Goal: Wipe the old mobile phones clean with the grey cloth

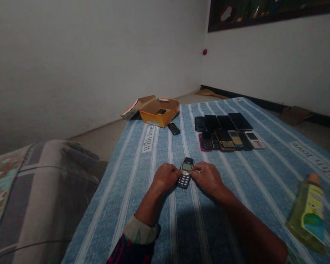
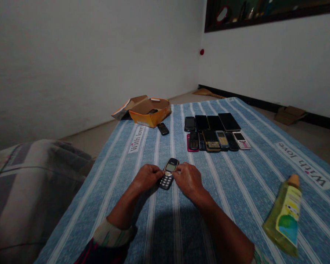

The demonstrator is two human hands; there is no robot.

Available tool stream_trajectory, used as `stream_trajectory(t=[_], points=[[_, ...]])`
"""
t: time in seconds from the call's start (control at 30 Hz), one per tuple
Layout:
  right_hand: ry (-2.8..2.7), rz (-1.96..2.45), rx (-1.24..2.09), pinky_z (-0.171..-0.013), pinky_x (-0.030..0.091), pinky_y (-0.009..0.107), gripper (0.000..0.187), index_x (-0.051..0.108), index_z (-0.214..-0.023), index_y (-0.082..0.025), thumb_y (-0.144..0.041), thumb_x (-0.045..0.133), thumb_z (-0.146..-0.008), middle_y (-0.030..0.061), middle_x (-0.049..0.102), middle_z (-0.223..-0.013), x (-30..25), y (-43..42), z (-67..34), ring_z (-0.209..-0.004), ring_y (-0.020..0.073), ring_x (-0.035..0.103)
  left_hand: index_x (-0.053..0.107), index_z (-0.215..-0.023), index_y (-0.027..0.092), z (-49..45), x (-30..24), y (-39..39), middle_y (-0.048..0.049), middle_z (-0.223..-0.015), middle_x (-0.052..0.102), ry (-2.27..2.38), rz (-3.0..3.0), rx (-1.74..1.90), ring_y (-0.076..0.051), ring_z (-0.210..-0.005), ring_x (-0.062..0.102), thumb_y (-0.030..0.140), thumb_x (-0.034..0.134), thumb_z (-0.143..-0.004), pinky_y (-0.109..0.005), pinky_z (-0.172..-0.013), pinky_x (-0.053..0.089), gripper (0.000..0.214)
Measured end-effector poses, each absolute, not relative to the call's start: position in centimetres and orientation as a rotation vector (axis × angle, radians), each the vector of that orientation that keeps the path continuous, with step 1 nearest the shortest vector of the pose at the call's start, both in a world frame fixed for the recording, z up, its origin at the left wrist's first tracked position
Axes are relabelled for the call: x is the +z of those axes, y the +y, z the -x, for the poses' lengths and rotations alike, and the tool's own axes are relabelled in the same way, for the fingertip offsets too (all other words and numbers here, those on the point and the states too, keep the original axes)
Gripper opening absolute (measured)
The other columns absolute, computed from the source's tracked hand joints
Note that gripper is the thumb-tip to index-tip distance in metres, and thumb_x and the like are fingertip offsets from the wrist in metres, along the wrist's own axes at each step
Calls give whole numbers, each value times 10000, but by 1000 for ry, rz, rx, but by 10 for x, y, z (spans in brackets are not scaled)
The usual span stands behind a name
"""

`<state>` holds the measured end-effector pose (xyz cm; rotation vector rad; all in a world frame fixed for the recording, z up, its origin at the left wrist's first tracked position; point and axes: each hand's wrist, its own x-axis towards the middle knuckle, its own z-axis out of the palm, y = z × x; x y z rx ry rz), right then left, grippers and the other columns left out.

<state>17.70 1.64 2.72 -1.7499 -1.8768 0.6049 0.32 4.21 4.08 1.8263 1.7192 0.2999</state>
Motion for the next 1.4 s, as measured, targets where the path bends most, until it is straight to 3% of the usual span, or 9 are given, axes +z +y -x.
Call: stream_trajectory(t=[1.0,1.4], points=[[-1886,1735,610,-717,431,266,146,780,-820,-228,-275,643,-799,54,748,-879,28,19,-178,-840,202,665,747,-682,127,-6,44,43,-56,-619,689,1755,-1806,267,-165,-620,610,274,576,-776,-244,-551,395,244],[-1914,1748,675,-658,405,268,130,780,-763,-226,-259,654,-770,45,757,-794,34,24,-180,-771,199,676,752,-681,125,-6,46,43,-69,-618,685,1753,-1834,243,-175,-612,607,264,566,-770,-264,-554,391,249]])
